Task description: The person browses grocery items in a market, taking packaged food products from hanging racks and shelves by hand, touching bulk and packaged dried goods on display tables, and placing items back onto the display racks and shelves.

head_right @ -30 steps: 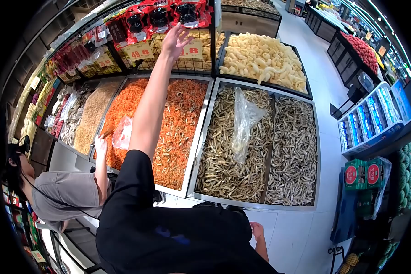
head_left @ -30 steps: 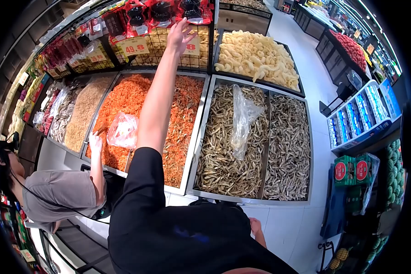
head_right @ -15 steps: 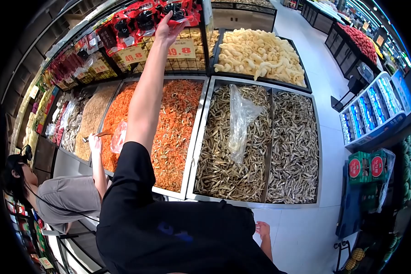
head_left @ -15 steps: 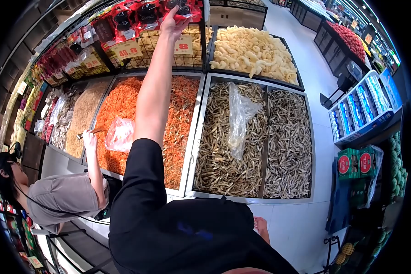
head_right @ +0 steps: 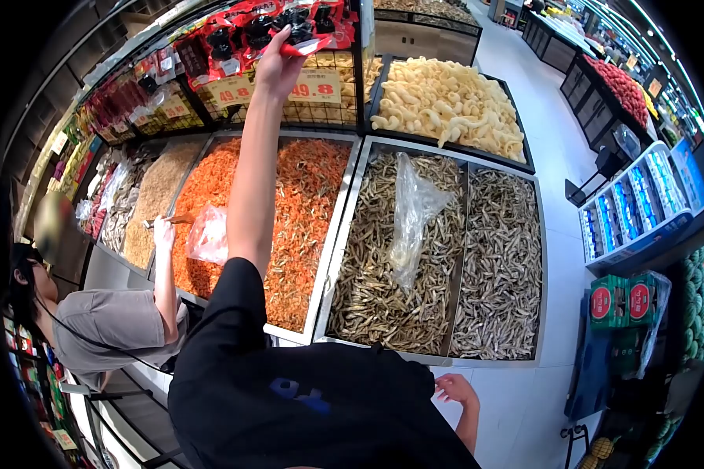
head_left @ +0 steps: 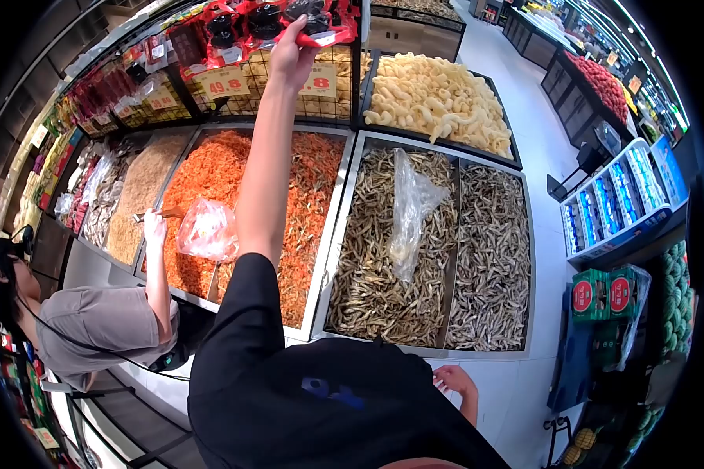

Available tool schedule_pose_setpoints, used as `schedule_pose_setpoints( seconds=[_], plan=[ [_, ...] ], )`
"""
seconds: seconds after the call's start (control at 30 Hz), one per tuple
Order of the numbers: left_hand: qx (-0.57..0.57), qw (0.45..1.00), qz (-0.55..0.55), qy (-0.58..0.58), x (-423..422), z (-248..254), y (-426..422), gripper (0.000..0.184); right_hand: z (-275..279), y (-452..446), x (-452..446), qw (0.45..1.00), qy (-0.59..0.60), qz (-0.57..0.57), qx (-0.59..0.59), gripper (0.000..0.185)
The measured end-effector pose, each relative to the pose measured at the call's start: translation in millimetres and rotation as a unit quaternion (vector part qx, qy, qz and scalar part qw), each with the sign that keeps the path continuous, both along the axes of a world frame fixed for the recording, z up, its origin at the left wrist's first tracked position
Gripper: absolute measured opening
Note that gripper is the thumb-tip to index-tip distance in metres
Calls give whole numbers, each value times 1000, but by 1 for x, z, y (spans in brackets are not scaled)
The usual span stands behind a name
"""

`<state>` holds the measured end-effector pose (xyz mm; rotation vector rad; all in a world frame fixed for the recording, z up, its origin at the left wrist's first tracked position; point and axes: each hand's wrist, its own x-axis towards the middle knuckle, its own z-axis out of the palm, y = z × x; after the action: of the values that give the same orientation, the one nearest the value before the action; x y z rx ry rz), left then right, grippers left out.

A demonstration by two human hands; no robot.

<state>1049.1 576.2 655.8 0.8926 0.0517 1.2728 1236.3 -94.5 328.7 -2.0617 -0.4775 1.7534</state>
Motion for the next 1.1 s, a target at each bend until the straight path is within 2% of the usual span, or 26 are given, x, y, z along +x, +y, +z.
schedule_pose_setpoints(
  seconds=[0.03,0.07,0.17,0.23,0.3,0.37,0.4,0.47,0.5,0.57,0.6,0.63,0.7,0.77,0.83,0.87,0.9,0.93,0.97,1.0,1.07,1.1],
  plan=[
    [-13,999,31,-6,-7,9,-33,17,25,18,1,995,-28,90,-18,24],
    [-7,999,42,7,-14,6,-47,17,47,35,3,991,-56,121,0,25],
    [-7,996,71,61,-25,1,-76,22,105,90,-3,984,-62,118,120,23],
    [47,995,59,70,-28,-16,-104,26,122,127,-6,959,-62,157,226,21],
    [48,992,24,117,-36,-45,-150,31,144,167,-25,929,-110,103,339,21],
    [45,987,-49,149,-37,-93,-190,34,130,202,-36,905,-94,-19,415,29],
    [22,978,-51,199,-37,-130,-208,36,125,218,-43,905,-93,-17,414,29],
    [-56,945,-93,308,-36,-190,-253,37,118,245,-60,832,-58,-105,542,41],
    [-82,933,-124,329,-38,-198,-282,37,113,253,-67,844,-17,-97,528,48],
    [-169,919,-185,303,-34,-253,-322,33,100,262,-74,883,70,-34,463,45],
    [-219,911,-199,287,-35,-262,-342,30,104,258,-82,903,-32,-13,429,35],
    [-268,900,-213,270,-39,-270,-359,27,97,256,-83,908,-50,-9,415,28],
    [-196,883,-200,376,-52,-290,-372,26,76,244,-84,923,97,-60,366,24],
    [-181,855,-245,419,-62,-306,-376,30,65,231,-82,936,125,-63,324,27],
    [-155,811,-343,447,-72,-294,-359,33,60,222,-81,933,151,-81,316,27],
    [-83,815,-306,486,-77,-281,-348,38,60,219,-82,927,171,-104,317,26],
    [-37,809,-289,510,-81,-297,-327,44,59,218,-81,928,172,-101,316,26],
    [36,812,-217,541,-82,-277,-306,47,57,217,-79,924,172,-146,308,26],
    [56,796,-148,584,-81,-255,-281,48,54,214,-77,919,172,-191,298,26],
    [129,770,-62,622,-79,-249,-248,53,48,212,-74,913,171,-214,303,25],
    [53,834,21,549,-75,-197,-194,54,57,211,-73,905,159,-237,316,24],
    [24,871,10,491,-75,-166,-167,49,57,209,-70,905,156,-244,313,24]
  ],
)
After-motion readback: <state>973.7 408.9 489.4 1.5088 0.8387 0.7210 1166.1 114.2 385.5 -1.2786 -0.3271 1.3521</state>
